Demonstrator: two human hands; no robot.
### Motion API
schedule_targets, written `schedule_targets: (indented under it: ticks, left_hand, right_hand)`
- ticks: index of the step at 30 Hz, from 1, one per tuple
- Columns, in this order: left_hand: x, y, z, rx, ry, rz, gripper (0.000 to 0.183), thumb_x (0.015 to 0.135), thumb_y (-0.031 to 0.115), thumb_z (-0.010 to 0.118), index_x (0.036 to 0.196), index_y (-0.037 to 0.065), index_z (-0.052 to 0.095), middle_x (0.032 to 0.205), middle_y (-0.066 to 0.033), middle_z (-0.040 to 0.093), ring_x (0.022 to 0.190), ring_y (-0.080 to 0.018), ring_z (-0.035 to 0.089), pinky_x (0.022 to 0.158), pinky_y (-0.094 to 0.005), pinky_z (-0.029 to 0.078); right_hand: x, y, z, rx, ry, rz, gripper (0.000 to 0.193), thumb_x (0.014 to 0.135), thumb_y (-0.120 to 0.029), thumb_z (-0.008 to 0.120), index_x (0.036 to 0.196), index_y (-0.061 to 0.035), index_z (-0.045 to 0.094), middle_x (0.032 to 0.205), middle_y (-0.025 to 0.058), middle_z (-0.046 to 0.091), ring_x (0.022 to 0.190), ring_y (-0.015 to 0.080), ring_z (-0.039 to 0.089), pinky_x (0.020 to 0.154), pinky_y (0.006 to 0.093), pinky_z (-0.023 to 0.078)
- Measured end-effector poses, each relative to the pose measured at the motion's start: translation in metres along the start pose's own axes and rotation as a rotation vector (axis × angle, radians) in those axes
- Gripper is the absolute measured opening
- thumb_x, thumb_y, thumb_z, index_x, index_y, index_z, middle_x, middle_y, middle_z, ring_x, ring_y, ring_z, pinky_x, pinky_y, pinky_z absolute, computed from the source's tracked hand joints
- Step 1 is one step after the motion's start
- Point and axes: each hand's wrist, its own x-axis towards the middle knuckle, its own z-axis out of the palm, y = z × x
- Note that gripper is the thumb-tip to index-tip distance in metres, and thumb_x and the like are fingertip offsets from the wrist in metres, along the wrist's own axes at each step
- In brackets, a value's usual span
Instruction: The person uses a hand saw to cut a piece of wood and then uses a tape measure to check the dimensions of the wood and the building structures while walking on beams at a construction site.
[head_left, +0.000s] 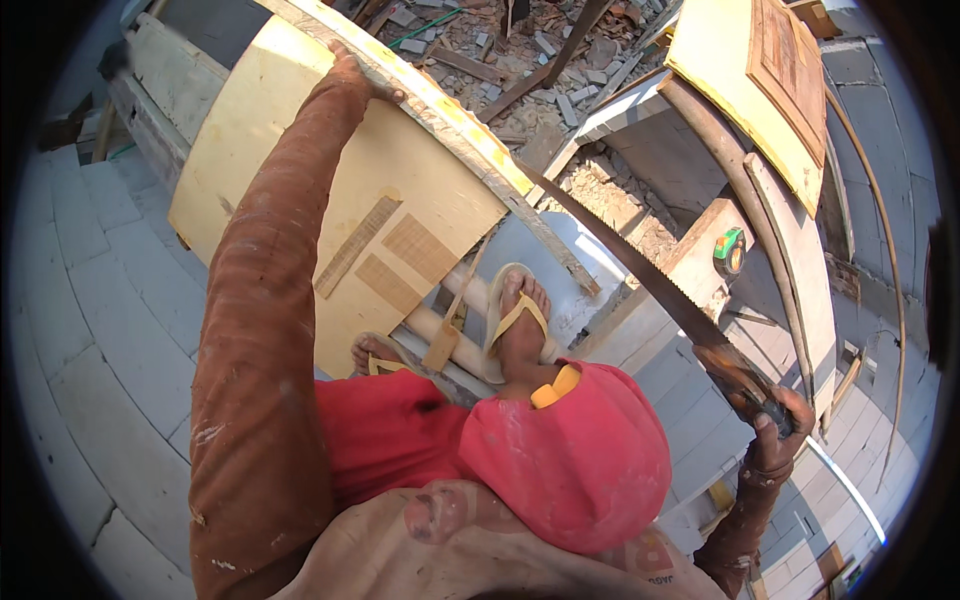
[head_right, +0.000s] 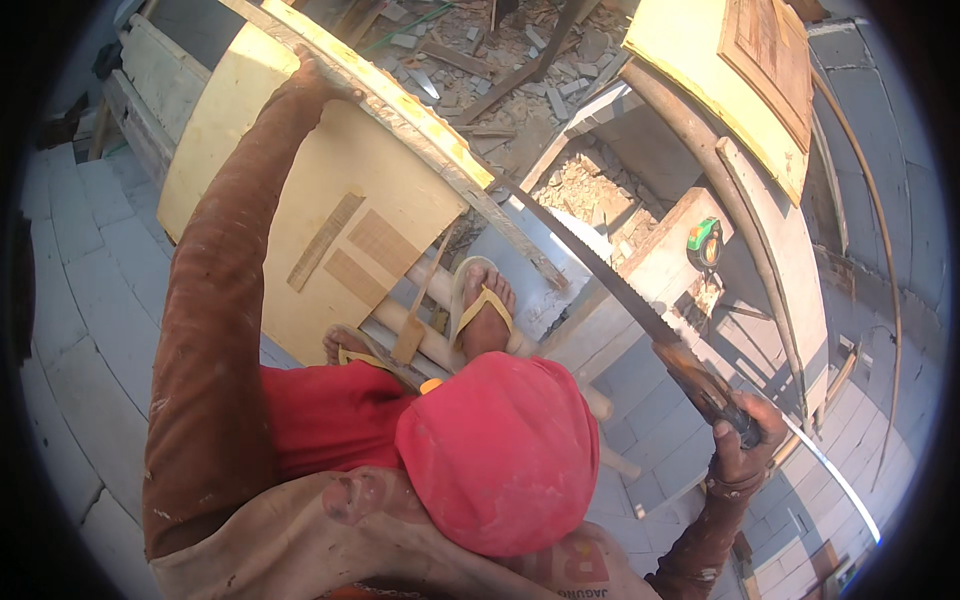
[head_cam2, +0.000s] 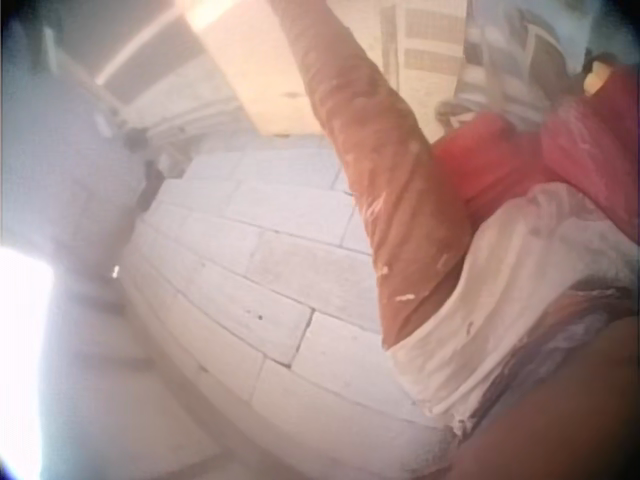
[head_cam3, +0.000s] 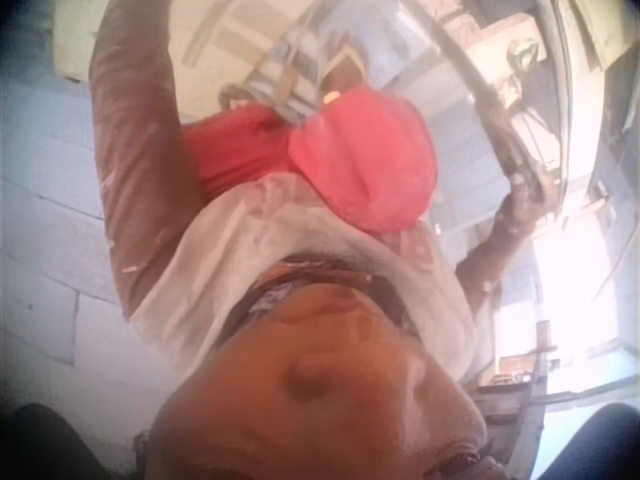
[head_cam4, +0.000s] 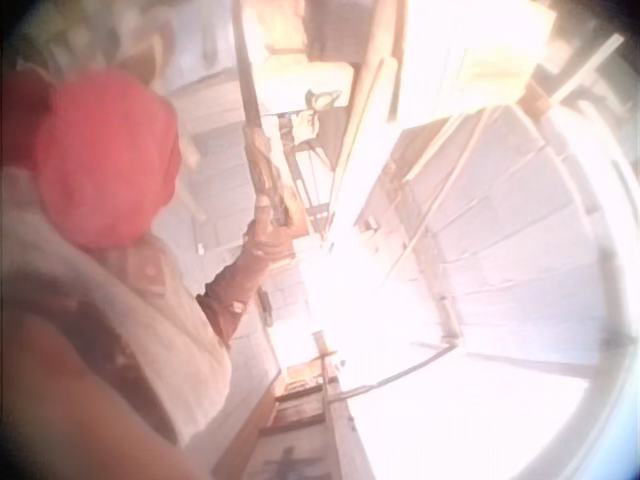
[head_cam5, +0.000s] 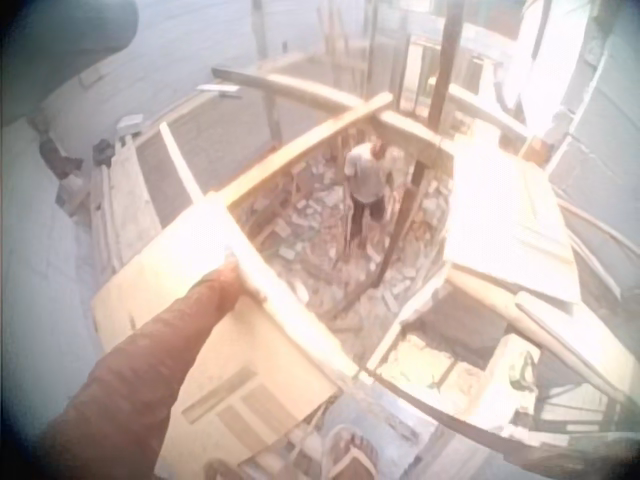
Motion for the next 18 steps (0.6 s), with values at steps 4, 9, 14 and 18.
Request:
schedule_targets:
  ticks: [4, 9, 14, 18]
  left_hand:
    - [-0.054, 0.028, -0.006, 0.095, -0.009, 0.058, 0.100, 0.071, 0.033, 0.066, 0.136, 0.001, -0.003, 0.129, -0.0146, 0.043, 0.124, -0.0183, 0.034, 0.103, -0.0268, 0.014]
    - [-0.110, 0.054, -0.025, 0.075, -0.009, 0.068, 0.122, 0.060, 0.011, 0.081, 0.132, -0.006, -0.016, 0.124, -0.0301, 0.042, 0.119, -0.0263, 0.043, 0.096, -0.0269, 0.036]
    - [-0.091, 0.039, -0.019, -0.119, -0.022, 0.043, 0.124, 0.057, 0.026, 0.081, 0.136, 0.003, -0.011, 0.129, -0.0194, 0.041, 0.123, -0.0222, 0.036, 0.101, -0.0295, 0.021]
    - [-0.090, 0.030, -0.027, 0.208, -0.021, 0.072, 0.120, 0.057, 0.032, 0.080, 0.136, 0.005, -0.006, 0.127, -0.0198, 0.042, 0.122, -0.0223, 0.036, 0.100, -0.0326, 0.020]
  right_hand:
    - [-0.001, 0.006, -0.007, -0.169, -0.120, -0.011, 0.034, 0.073, -0.026, 0.065, 0.093, -0.0009, 0.054, 0.092, 0.0119, 0.056, 0.082, 0.0165, 0.053, 0.073, 0.0289, 0.042]
    - [0.013, 0.026, -0.003, 0.040, -0.097, 0.056, 0.037, 0.068, -0.023, 0.069, 0.093, -0.0005, 0.055, 0.090, 0.0109, 0.058, 0.080, 0.0157, 0.054, 0.072, 0.0287, 0.043]
    - [0.036, 0.016, 0.039, 0.127, -0.289, 0.074, 0.033, 0.065, -0.021, 0.069, 0.088, -0.0006, 0.059, 0.083, 0.0097, 0.059, 0.075, 0.0169, 0.056, 0.071, 0.0296, 0.044]
    - [0.026, 0.032, 0.017, 0.242, -0.174, 0.233, 0.034, 0.064, -0.023, 0.069, 0.087, 0.0006, 0.059, 0.080, 0.0095, 0.060, 0.076, 0.0176, 0.057, 0.071, 0.0313, 0.045]
